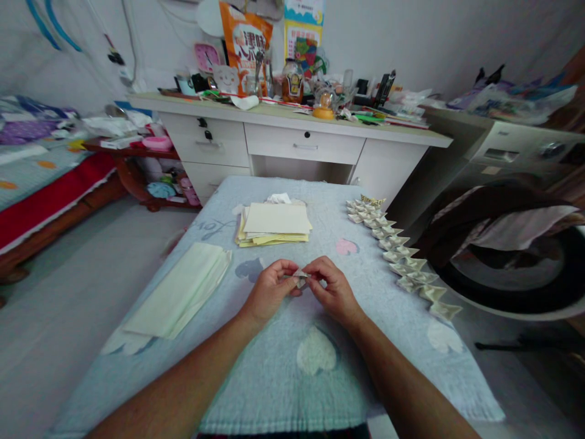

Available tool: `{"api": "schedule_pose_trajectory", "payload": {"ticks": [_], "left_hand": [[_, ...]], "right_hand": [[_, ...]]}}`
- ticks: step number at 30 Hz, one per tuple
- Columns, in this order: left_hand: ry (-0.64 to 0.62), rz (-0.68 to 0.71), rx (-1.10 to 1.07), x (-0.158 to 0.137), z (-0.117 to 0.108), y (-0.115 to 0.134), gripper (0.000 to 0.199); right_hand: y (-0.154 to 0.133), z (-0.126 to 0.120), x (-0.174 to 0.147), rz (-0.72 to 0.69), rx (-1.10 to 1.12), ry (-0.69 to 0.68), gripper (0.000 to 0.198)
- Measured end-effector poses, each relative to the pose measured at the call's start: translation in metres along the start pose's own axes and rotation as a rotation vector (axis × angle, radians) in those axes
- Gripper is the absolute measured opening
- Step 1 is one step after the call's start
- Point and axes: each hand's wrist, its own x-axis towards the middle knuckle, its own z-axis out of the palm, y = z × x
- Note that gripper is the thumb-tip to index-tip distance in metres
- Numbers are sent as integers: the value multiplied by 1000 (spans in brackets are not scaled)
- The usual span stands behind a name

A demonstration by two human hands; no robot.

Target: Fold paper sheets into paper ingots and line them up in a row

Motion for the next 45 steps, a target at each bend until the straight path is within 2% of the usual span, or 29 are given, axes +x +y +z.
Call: {"api": "schedule_pose_trajectory", "payload": {"ticks": [5, 11, 15, 20, 24, 29, 34, 39, 45], "left_hand": [[0, -39, -46, -2, 0, 5, 26], [-46, -21, -160, -3, 0, 8, 27], [-16, 27, -108, -2, 1, 5, 34], [-5, 54, -7, -1, -1, 2, 42], [-47, 36, 51, -2, -3, 2, 44], [-84, 64, 162, -3, -4, 1, 43], [-78, 72, 272, -3, -4, 0, 29], [-176, 11, 329, -5, -2, 4, 21], [-136, 46, 377, -6, 0, 8, 20]], "right_hand": [[2, 1, -1, -50, -25, 4, 25], [0, 0, -3, -75, -45, -21, 31], [-2, -1, -3, -31, 6, -28, 23], [5, 2, -3, 177, 244, 26, 24], [8, 6, -2, 274, 312, -37, 19], [7, 9, -2, 287, 314, -88, 23], [5, 7, -1, 251, 263, -55, 22], [2, 5, 0, 300, 429, -43, 22], [1, 6, -1, 293, 458, -42, 23]]}}
